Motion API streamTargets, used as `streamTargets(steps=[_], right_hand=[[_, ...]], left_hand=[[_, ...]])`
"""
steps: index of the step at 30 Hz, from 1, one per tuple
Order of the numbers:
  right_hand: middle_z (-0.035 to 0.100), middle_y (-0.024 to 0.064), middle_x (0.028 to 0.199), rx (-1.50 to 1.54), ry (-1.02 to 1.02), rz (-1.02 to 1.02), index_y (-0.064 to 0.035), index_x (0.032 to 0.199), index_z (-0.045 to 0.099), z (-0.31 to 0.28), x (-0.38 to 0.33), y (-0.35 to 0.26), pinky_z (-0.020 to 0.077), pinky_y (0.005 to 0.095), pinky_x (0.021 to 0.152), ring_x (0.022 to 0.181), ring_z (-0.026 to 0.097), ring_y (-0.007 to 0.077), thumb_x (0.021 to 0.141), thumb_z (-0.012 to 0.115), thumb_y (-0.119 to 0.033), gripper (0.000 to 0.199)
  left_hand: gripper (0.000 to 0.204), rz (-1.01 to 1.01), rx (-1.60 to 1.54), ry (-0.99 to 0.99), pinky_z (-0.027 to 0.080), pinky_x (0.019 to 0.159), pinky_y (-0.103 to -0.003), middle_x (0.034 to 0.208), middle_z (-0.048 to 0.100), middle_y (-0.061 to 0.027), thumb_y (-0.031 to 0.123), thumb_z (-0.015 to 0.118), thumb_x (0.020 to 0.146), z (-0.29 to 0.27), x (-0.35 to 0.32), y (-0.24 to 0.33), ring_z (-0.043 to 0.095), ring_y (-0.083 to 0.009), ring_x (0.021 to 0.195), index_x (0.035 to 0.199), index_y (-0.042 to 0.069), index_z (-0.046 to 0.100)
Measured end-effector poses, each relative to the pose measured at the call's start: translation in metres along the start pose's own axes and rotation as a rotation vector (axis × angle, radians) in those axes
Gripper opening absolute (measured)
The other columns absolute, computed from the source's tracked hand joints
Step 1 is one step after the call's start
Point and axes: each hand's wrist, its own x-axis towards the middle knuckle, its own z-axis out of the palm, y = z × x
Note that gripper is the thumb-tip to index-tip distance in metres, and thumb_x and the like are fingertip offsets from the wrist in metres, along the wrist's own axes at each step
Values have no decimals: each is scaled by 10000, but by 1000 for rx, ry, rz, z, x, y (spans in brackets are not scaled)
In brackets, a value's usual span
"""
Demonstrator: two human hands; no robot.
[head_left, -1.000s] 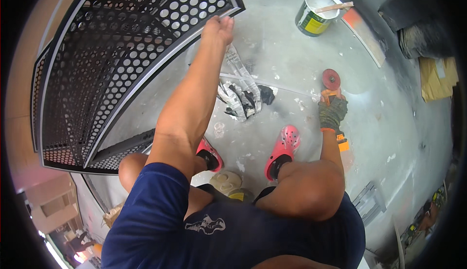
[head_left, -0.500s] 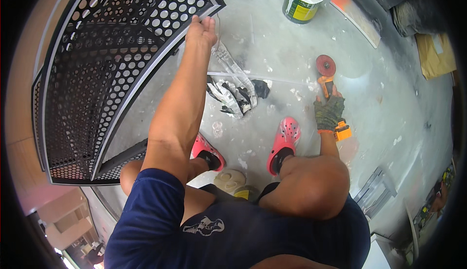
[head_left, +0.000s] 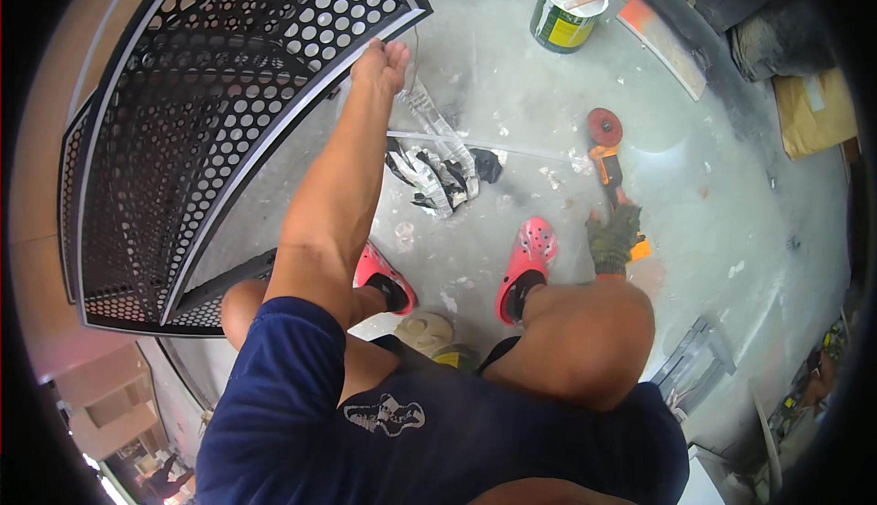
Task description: Using an angle grinder to cut a strip of white trim molding while sitting on the floor.
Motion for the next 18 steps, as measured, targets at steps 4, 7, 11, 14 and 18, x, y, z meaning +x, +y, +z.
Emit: streamTargets(steps=[4,7,11,14,18], right_hand=[[548,208,1150,114,-101,7,-66,1339,484,-70,-64,-57,390,460,967,1121,511,357,793,710,-226,612],[554,208,1138,202,-183,-4,-60,1328,492,-123,-118,-103,394,457,961,1110,517,355,803,701,-227,588],[562,209,1122,313,-347,-59,-53,1312,502,-155,-164,-168,400,453,953,1096,525,353,817,689,-228,557],[568,209,1111,327,-484,-113,-48,1300,509,-166,-172,-211,404,449,947,1085,531,352,827,679,-229,535],[576,209,1095,303,-685,-184,-41,1285,519,-161,-145,-252,409,445,939,1071,539,349,840,667,-230,505]], left_hand=[[173,39,230,-16,606,776,-414,992,663,-150,151,529,975,-49,-37,26,685,-282,854,1051,6,584],[209,5,279,-81,599,796,-406,1078,637,-160,136,534,966,-82,-55,39,669,-279,884,1127,7,566],[281,15,375,-179,592,763,-386,1158,599,-161,154,559,952,-124,-79,53,647,-270,902,1197,16,537],[405,78,545,-251,548,654,-350,1186,588,-153,216,627,914,-137,-83,59,635,-258,854,1249,15,520],[405,478,1127,-230,514,754,-441,846,682,-212,357,559,892,-148,-50,28,652,-328,799,968,-18,692]])
